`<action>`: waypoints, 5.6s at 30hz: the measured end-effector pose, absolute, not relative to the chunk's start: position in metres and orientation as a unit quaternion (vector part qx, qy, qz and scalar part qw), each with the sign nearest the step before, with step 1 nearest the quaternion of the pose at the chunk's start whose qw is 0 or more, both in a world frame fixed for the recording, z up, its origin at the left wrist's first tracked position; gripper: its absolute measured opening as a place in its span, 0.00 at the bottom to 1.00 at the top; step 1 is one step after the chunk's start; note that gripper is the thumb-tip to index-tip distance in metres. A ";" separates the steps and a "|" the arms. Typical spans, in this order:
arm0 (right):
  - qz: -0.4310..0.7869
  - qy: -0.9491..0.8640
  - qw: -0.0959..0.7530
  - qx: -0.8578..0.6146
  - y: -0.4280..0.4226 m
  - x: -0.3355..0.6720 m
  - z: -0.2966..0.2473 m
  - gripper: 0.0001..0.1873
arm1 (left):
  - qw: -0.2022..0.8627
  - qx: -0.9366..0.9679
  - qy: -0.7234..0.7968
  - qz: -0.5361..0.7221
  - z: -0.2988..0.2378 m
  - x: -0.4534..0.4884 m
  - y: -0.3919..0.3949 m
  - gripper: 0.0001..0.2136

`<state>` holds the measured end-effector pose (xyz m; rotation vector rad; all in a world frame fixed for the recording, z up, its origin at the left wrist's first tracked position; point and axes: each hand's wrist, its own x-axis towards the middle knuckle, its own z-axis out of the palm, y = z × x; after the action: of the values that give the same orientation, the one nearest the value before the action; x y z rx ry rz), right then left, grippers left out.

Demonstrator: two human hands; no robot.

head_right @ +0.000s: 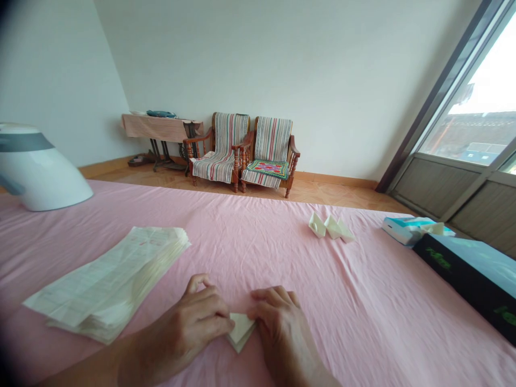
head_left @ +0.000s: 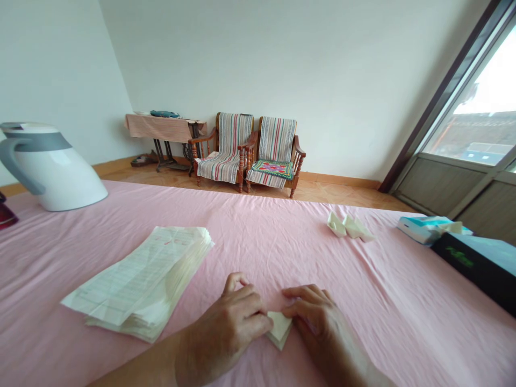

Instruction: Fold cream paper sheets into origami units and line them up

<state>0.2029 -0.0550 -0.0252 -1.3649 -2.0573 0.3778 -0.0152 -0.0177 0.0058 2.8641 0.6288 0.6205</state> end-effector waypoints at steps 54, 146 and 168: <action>0.023 -0.803 0.313 -0.506 -0.067 0.188 -0.028 0.23 | 0.174 0.907 0.250 0.292 0.000 -0.006 -0.005 0.14; 0.079 -0.688 0.243 -0.679 -0.058 0.189 -0.029 0.10 | 0.208 0.850 0.447 0.185 -0.008 0.004 -0.012 0.09; 0.230 -0.662 0.260 -0.664 -0.063 0.208 -0.010 0.05 | 0.147 0.937 0.264 0.177 -0.010 0.002 -0.017 0.07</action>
<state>0.2077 -0.0626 -0.0100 -1.7977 -1.7934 0.6235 0.0020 -0.0167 -0.0100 2.6953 0.7597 0.5099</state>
